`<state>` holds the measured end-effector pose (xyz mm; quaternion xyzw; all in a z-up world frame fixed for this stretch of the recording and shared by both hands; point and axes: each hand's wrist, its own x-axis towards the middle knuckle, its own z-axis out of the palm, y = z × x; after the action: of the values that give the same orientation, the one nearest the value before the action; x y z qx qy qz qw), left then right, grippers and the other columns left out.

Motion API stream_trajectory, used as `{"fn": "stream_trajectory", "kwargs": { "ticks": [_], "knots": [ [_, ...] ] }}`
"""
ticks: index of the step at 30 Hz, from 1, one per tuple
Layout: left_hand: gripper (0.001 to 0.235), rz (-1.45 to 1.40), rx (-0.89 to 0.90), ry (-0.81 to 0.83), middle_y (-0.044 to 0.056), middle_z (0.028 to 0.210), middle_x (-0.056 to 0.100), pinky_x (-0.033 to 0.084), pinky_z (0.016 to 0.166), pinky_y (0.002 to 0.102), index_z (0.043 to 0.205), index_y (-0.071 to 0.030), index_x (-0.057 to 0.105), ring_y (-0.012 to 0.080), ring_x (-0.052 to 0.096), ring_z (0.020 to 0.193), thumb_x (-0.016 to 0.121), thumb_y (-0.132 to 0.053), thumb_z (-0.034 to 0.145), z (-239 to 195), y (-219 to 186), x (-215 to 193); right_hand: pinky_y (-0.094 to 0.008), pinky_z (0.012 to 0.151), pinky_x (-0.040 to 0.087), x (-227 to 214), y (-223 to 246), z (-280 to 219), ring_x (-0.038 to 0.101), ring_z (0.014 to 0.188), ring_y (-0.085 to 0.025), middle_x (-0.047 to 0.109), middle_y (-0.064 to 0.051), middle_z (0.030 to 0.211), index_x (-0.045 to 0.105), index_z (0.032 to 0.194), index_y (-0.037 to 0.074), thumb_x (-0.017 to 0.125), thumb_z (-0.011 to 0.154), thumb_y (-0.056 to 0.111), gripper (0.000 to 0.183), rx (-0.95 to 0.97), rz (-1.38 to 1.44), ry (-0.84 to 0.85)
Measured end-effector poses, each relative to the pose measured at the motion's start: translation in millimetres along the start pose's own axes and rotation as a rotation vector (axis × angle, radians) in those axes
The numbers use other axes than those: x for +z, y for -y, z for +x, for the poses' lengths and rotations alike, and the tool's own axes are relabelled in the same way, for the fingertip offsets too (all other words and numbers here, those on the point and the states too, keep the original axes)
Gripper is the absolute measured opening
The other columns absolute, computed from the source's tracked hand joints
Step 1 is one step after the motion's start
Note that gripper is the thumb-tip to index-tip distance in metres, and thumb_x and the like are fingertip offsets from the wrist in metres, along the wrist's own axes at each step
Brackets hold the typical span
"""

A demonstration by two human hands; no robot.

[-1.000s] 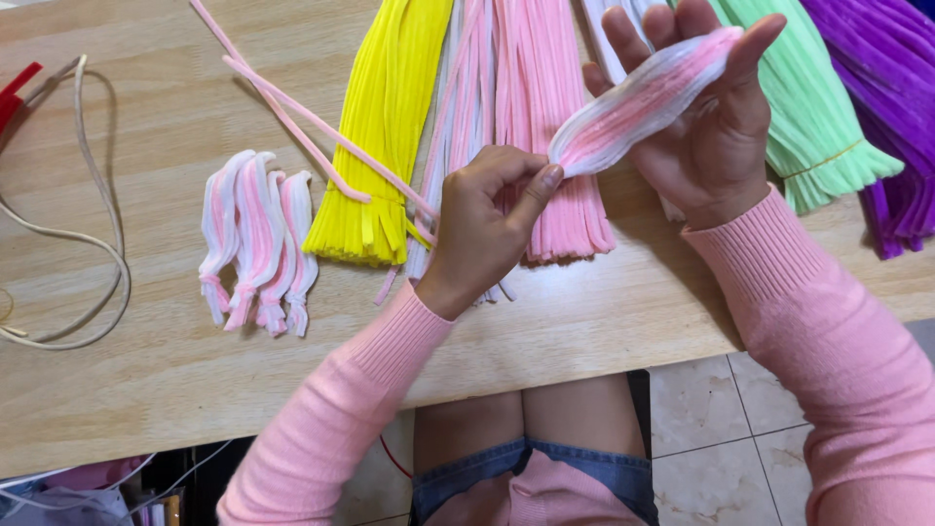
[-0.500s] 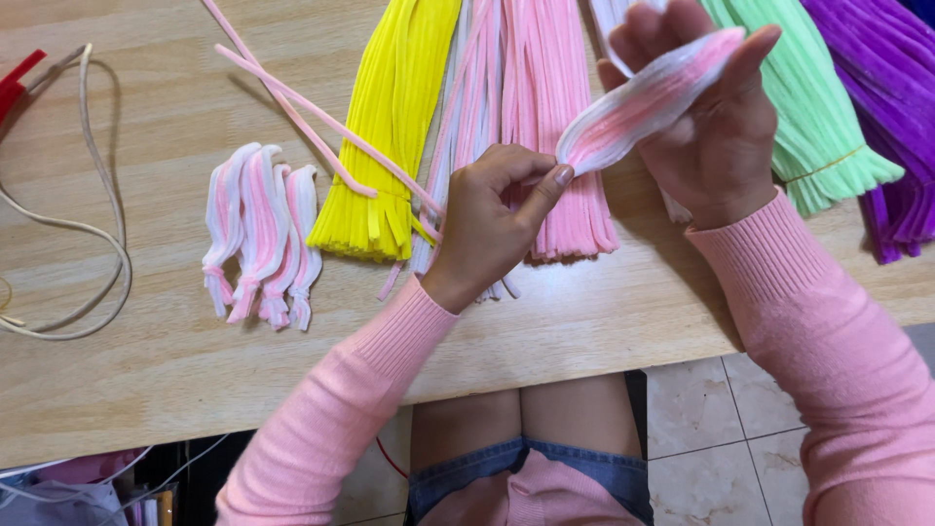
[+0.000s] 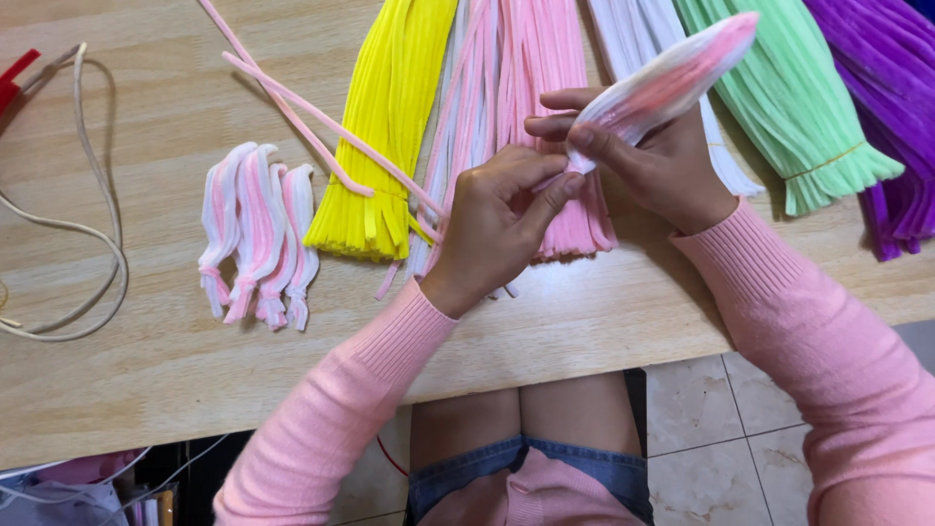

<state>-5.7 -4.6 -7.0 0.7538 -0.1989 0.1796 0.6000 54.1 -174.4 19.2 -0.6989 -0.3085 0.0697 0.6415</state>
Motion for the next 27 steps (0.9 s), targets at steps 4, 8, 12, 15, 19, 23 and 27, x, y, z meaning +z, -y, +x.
{"fn": "stream_trajectory", "kwargs": {
  "ticks": [4, 8, 12, 15, 19, 23, 27],
  "knots": [
    [0.014, 0.041, 0.033, 0.014, 0.002, 0.076, 0.065, 0.047, 0.069, 0.03, 0.094, -0.007, 0.074, 0.0144, 0.056, 0.072, 0.066, -0.018, 0.099, 1, -5, -1, -0.039, 0.101, 0.064, 0, -4, 1, 0.072, 0.111, -0.027, 0.072, -0.02, 0.117, 0.068, 0.112, -0.008, 0.059, 0.103, 0.032, 0.042, 0.008, -0.059, -0.058],
    [0.012, 0.086, 0.084, -0.007, 0.005, 0.085, 0.073, 0.052, 0.079, 0.033, 0.101, -0.004, 0.075, 0.0186, 0.064, 0.081, 0.069, -0.014, 0.097, 2, 1, 0, -0.041, 0.088, 0.068, -6, -10, 9, 0.077, 0.1, -0.035, 0.072, -0.028, 0.107, 0.062, 0.119, -0.013, 0.045, 0.107, 0.039, 0.056, 0.03, 0.148, -0.154],
    [0.018, 0.26, 0.077, -0.086, 0.008, 0.081, 0.072, 0.049, 0.075, 0.039, 0.101, -0.003, 0.076, 0.0243, 0.064, 0.079, 0.067, -0.018, 0.098, 3, 14, -4, -0.044, 0.094, 0.069, -16, 2, 17, 0.078, 0.106, -0.033, 0.074, -0.025, 0.11, 0.068, 0.12, -0.005, 0.053, 0.087, 0.062, 0.076, 0.166, 0.508, -0.221],
    [0.014, 0.281, 0.023, -0.13, 0.007, 0.087, 0.074, 0.05, 0.079, 0.039, 0.101, -0.006, 0.075, 0.0267, 0.066, 0.084, 0.069, -0.017, 0.096, 3, 20, -4, -0.041, 0.101, 0.067, -24, -5, 18, 0.079, 0.105, -0.036, 0.078, -0.012, 0.098, 0.076, 0.103, -0.002, 0.057, 0.094, 0.049, 0.055, 0.07, 0.563, -0.3],
    [0.016, 0.323, -0.017, -0.149, 0.007, 0.097, 0.074, 0.051, 0.082, 0.041, 0.107, -0.009, 0.076, 0.0284, 0.065, 0.094, 0.068, -0.018, 0.096, 5, 25, -7, -0.044, 0.118, 0.058, -31, -9, 17, 0.075, 0.117, -0.034, 0.077, -0.013, 0.103, 0.078, 0.103, 0.001, 0.054, 0.099, 0.043, 0.049, 0.104, 0.618, -0.198],
    [0.014, 0.382, 0.088, -0.183, 0.006, 0.096, 0.074, 0.055, 0.078, 0.039, 0.104, -0.008, 0.078, 0.0275, 0.061, 0.096, 0.072, -0.016, 0.094, 8, 27, -6, -0.033, 0.114, 0.052, -36, -9, 21, 0.073, 0.103, -0.029, 0.075, -0.017, 0.088, 0.075, 0.083, -0.005, 0.069, 0.081, 0.031, 0.037, 0.315, 0.869, -0.324],
    [0.011, 0.336, 0.14, -0.184, 0.006, 0.088, 0.07, 0.051, 0.076, 0.04, 0.102, -0.005, 0.074, 0.0283, 0.06, 0.091, 0.068, -0.013, 0.096, 6, 30, -4, -0.035, 0.123, 0.051, -29, -3, 19, 0.071, 0.117, -0.03, 0.075, -0.018, 0.104, 0.08, 0.1, 0.0, 0.063, 0.091, 0.043, 0.047, 0.213, 0.816, -0.248]
  ]
}}
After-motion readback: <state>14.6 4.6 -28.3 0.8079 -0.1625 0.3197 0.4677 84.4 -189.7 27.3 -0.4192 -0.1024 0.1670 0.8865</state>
